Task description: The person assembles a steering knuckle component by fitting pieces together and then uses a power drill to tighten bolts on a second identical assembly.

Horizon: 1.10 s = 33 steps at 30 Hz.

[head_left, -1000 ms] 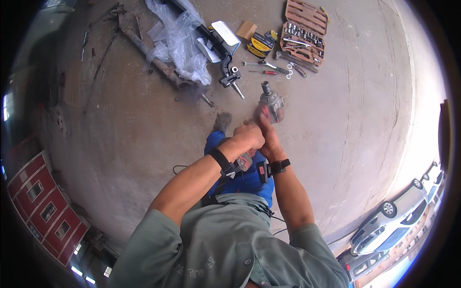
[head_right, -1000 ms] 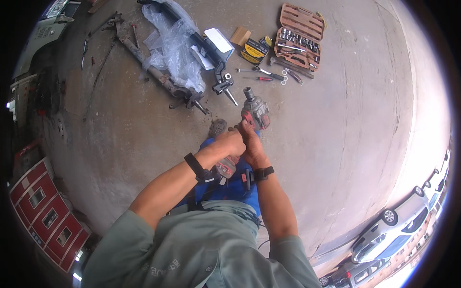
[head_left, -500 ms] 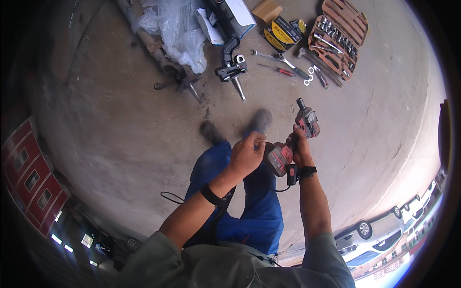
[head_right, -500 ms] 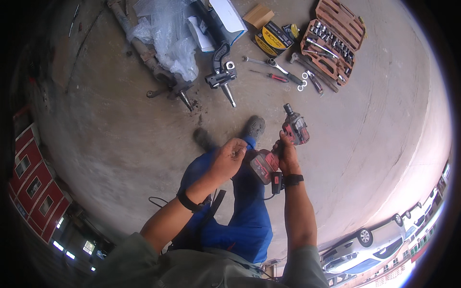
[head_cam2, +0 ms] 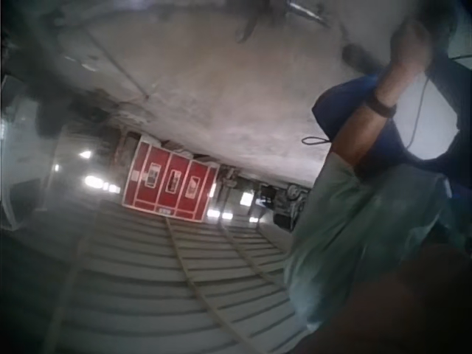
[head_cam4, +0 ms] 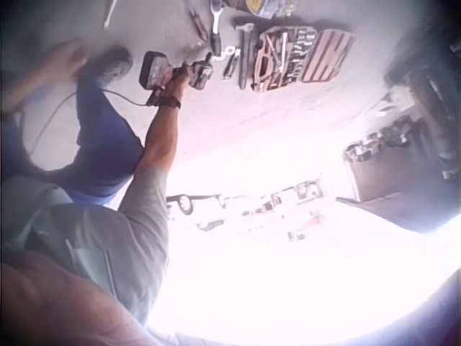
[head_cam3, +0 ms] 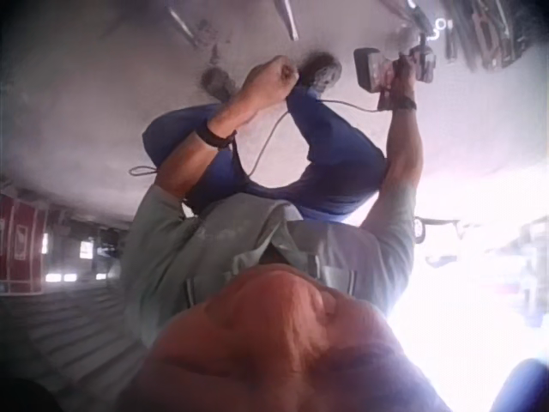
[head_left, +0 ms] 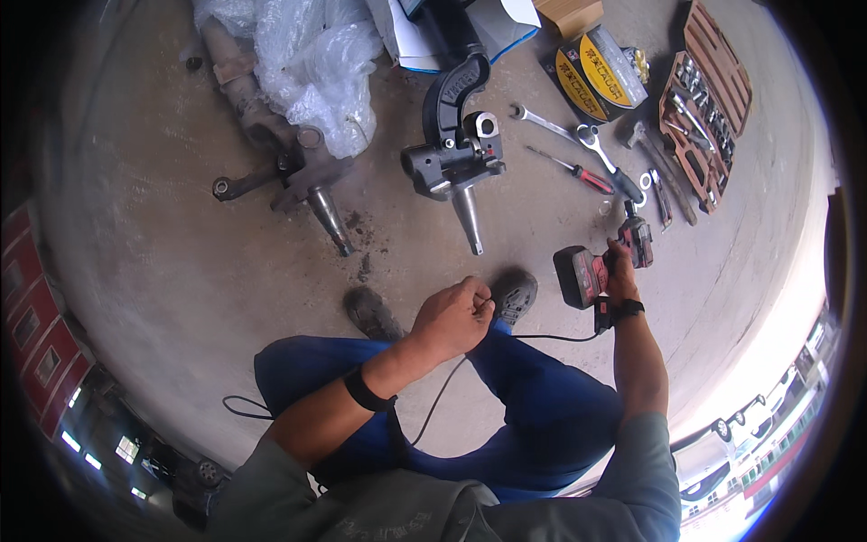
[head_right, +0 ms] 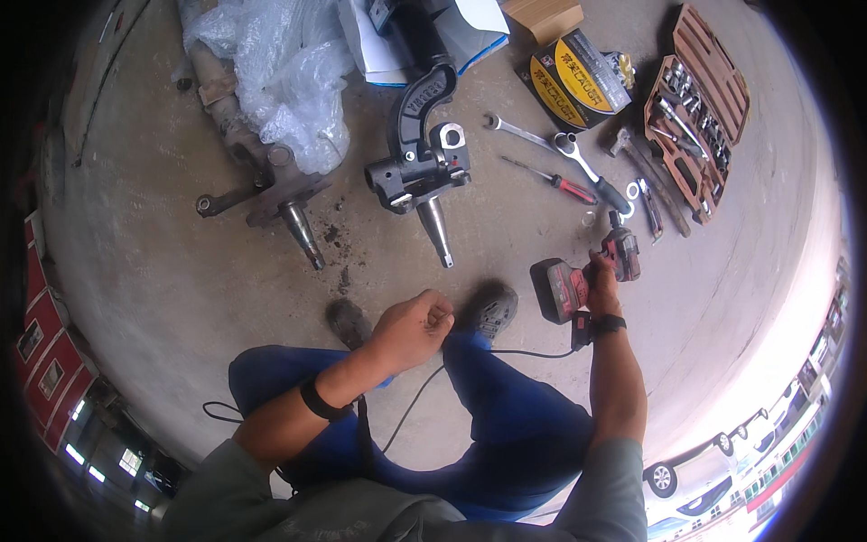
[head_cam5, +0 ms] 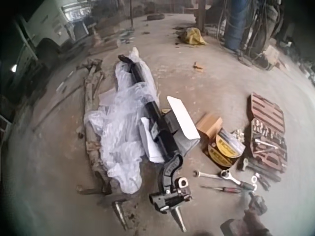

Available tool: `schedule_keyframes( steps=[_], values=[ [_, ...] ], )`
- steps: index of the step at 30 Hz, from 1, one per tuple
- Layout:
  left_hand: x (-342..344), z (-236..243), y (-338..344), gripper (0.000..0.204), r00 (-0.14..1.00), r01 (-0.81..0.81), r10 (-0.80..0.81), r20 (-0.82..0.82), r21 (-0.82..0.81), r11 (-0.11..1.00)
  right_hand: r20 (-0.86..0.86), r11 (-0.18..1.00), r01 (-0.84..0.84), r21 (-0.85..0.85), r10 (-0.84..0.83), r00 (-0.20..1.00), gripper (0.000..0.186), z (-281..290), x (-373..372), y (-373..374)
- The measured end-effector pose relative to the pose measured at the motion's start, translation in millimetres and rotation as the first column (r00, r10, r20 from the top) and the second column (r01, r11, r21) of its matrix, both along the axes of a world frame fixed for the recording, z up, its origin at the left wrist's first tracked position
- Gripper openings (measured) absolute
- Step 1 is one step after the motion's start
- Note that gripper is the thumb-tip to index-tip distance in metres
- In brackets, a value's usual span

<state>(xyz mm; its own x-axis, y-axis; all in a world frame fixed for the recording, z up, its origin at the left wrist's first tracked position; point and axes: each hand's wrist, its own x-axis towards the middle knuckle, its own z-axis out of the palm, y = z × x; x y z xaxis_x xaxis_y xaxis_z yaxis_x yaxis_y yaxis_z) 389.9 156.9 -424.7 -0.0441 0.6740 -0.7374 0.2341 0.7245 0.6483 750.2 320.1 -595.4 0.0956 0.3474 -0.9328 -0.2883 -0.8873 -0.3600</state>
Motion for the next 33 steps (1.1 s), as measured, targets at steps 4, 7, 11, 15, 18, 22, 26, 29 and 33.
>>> schedule_keyframes(
  steps=[4,7,11,15,18,22,26,29,33],
  values=[
    [12,-16,32,0.017,0.991,0.13,-0.124,-0.041,0.262,0.956,0.046,0.995,-0.099,0.016,0.098,0.994,0.019,-36,27,16],
    [26,-30,43,0.02,0.982,0.17,-0.187,0.038,0.265,0.949,0.2,0.802,-0.577,0.154,0.546,0.813,0.013,-32,24,24],
    [32,-33,45,0.026,0.953,0.277,-0.298,0.063,0.229,0.933,0.317,0.856,-0.503,-0.121,0.513,0.798,0.014,-5,-7,42],
    [20,-29,35,0.028,0.95,0.279,-0.304,0.074,0.243,0.929,0.516,0.093,-0.775,-0.625,0.794,-0.321,0.036,38,-57,60],
    [17,-26,33,0.022,0.931,0.356,-0.364,-0.019,0.269,0.895,0.589,0.006,-0.737,-0.676,0.606,-0.535,0.04,42,-74,83],
    [15,-31,21,0.018,0.785,0.593,-0.49,-0.38,0.228,0.772,0.344,-0.133,-0.99,0.041,0.932,-0.111,0.039,66,-181,64],
    [9,-10,29,0.029,0.229,0.868,-0.796,-0.561,-0.252,0.427,0.108,-0.141,-0.965,0.221,0.987,-0.119,0.05,56,-249,11],
    [-12,2,37,0.031,0.12,0.832,-0.758,-0.641,-0.352,0.43,-0.034,0.19,-0.921,0.341,0.981,0.19,0.038,28,-271,-22],
    [-28,15,30,0.023,0.177,0.736,-0.68,-0.711,-0.363,0.572,0.037,0.464,-0.869,0.173,0.878,0.476,0.026,11,-283,-50]
  ],
)
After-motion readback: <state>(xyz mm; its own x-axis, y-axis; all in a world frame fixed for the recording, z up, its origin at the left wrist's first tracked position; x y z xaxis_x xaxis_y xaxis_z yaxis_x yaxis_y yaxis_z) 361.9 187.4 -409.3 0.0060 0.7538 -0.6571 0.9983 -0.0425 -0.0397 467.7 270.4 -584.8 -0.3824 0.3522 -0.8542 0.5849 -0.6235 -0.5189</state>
